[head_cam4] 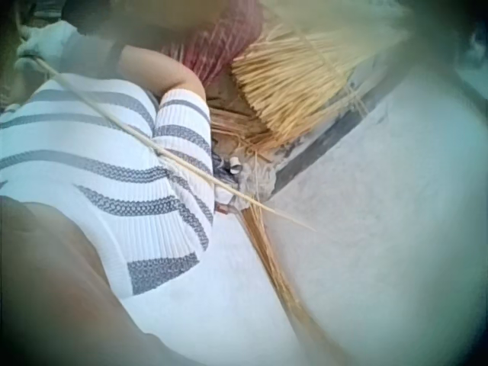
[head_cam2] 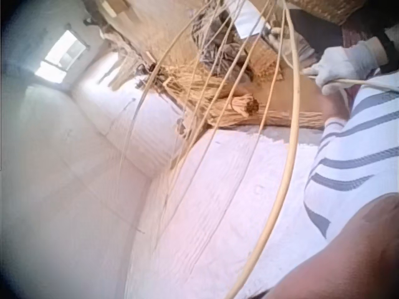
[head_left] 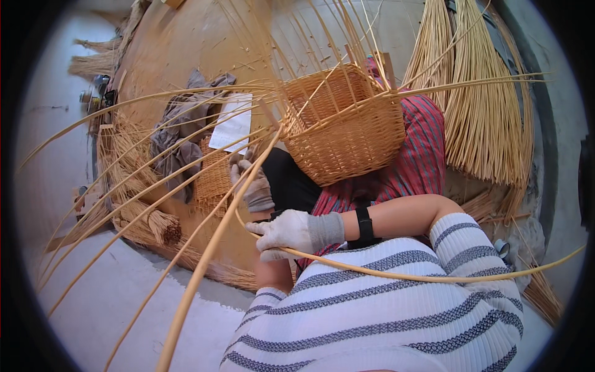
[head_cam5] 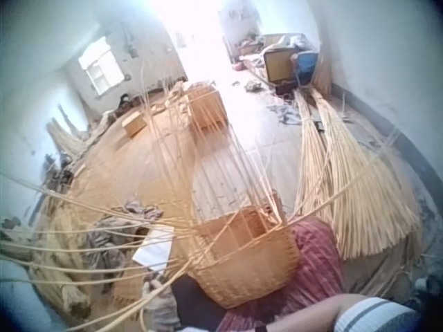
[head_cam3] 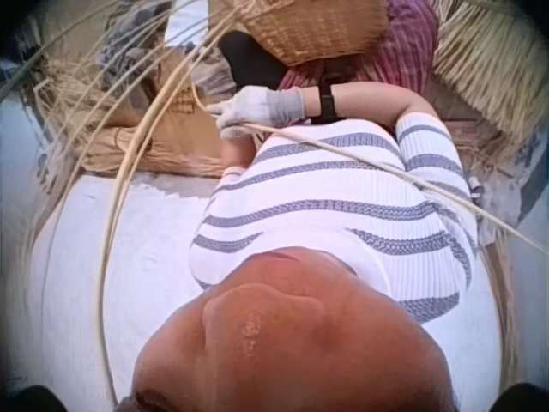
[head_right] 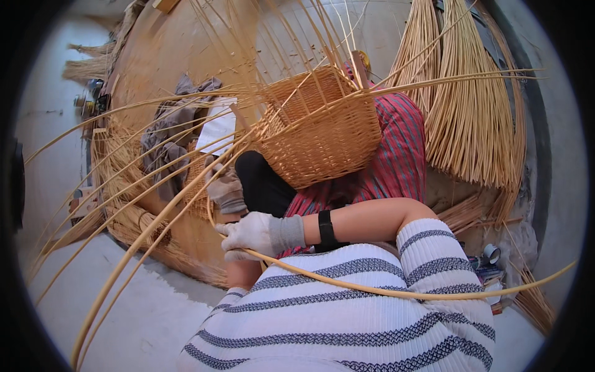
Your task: Weaving a rectangular wicker or reed basket using long willow-like sticks.
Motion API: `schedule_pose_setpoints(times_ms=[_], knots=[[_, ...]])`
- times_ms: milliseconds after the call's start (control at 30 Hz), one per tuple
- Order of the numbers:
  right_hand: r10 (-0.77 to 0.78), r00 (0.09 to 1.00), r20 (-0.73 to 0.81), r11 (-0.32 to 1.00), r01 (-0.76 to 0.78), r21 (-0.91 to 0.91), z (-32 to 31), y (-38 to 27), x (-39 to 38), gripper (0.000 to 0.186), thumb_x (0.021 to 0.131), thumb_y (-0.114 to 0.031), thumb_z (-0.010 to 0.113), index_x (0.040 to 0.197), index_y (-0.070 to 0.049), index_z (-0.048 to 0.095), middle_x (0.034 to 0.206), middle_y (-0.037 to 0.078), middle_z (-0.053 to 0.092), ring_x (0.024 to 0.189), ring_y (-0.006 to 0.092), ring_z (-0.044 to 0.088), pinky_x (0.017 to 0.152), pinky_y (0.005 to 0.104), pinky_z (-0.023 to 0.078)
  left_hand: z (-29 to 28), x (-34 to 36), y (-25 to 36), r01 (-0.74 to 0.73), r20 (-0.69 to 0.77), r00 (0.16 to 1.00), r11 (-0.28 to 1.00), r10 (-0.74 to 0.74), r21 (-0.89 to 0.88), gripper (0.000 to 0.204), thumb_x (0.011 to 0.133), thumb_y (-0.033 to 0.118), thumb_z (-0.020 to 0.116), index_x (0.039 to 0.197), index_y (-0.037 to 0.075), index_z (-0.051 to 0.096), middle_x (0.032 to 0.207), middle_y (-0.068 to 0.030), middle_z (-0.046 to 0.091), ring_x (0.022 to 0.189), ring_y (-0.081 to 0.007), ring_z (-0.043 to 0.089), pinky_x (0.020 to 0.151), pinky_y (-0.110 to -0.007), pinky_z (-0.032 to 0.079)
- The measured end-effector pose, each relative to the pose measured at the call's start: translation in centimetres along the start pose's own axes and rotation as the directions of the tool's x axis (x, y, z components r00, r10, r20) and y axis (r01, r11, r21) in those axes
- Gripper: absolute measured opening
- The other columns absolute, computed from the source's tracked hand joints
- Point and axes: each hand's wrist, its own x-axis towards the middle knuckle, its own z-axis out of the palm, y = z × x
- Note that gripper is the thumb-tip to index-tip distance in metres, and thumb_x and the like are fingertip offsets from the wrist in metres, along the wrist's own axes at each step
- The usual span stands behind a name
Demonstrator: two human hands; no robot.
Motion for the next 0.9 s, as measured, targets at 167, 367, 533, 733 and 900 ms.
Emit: schedule_pose_setpoints(times_ms=[167,367,533,733,900], knots=[[0.025,1.000,0.011,0.998,-0.024,-0.061,-0.6,1.0,-0.1,0.026,0.095,-0.039,0.060,0.104,-0.015,0.064,0.121,0.024,0.062,0.085,0.0362,0.070,0.068,0.0469,0.057,-0.3,1.8,-2.8,0.136,0.088,0.989,0.949,-0.116,-0.284,0.028,0.108,0.022,0.045,0.118,-0.003,0.054,0.118,-0.0257,0.063,0.104,-0.0289,0.064,0.096,-0.036,0.055],[0.269,0.781,-0.564,0.712,-0.555,-0.430,-6.2,7.9,-0.1,0.037,0.084,-0.035,0.073,0.111,-0.012,0.066,0.104,0.014,0.065,0.091,0.0328,0.065,0.078,0.0452,0.051,0.4,4.3,-4.6,0.314,0.243,0.946,0.802,-0.217,-0.508,0.024,0.108,0.019,0.043,0.112,-0.002,0.055,0.113,-0.0248,0.066,0.097,-0.0262,0.067,0.090,-0.033,0.059],[0.335,0.732,-0.593,0.480,-0.674,-0.562,-8.1,13.8,-0.3,0.045,0.081,-0.049,0.073,0.099,-0.008,0.071,0.098,0.011,0.065,0.101,0.0300,0.060,0.085,0.0428,0.045,3.2,3.6,-2.8,0.167,0.089,0.983,0.979,-0.157,-0.119,0.024,0.107,0.018,0.047,0.109,-0.003,0.059,0.101,-0.0168,0.069,0.090,-0.0249,0.068,0.086,-0.035,0.059],[0.372,0.715,-0.592,0.402,-0.699,-0.591,-7.8,14.8,0.1,0.047,0.079,-0.052,0.072,0.088,-0.006,0.073,0.097,0.011,0.066,0.097,0.0287,0.062,0.080,0.0422,0.045,6.3,3.1,-1.0,-0.458,0.362,0.861,0.234,0.358,0.858,0.020,0.099,0.016,0.061,0.095,-0.002,0.065,0.095,-0.0178,0.068,0.088,-0.0328,0.067,0.081,-0.037,0.056],[0.272,0.761,-0.589,0.433,-0.643,-0.632,-8.3,15.6,0.1,0.035,0.081,-0.042,0.070,0.081,-0.008,0.074,0.087,0.009,0.067,0.089,0.0276,0.066,0.074,0.0431,0.048,5.8,3.1,-1.1,-0.588,0.503,0.758,0.099,0.416,0.803,0.017,0.096,0.014,0.065,0.088,-0.001,0.063,0.092,-0.0155,0.067,0.088,-0.0304,0.068,0.081,-0.035,0.057]])
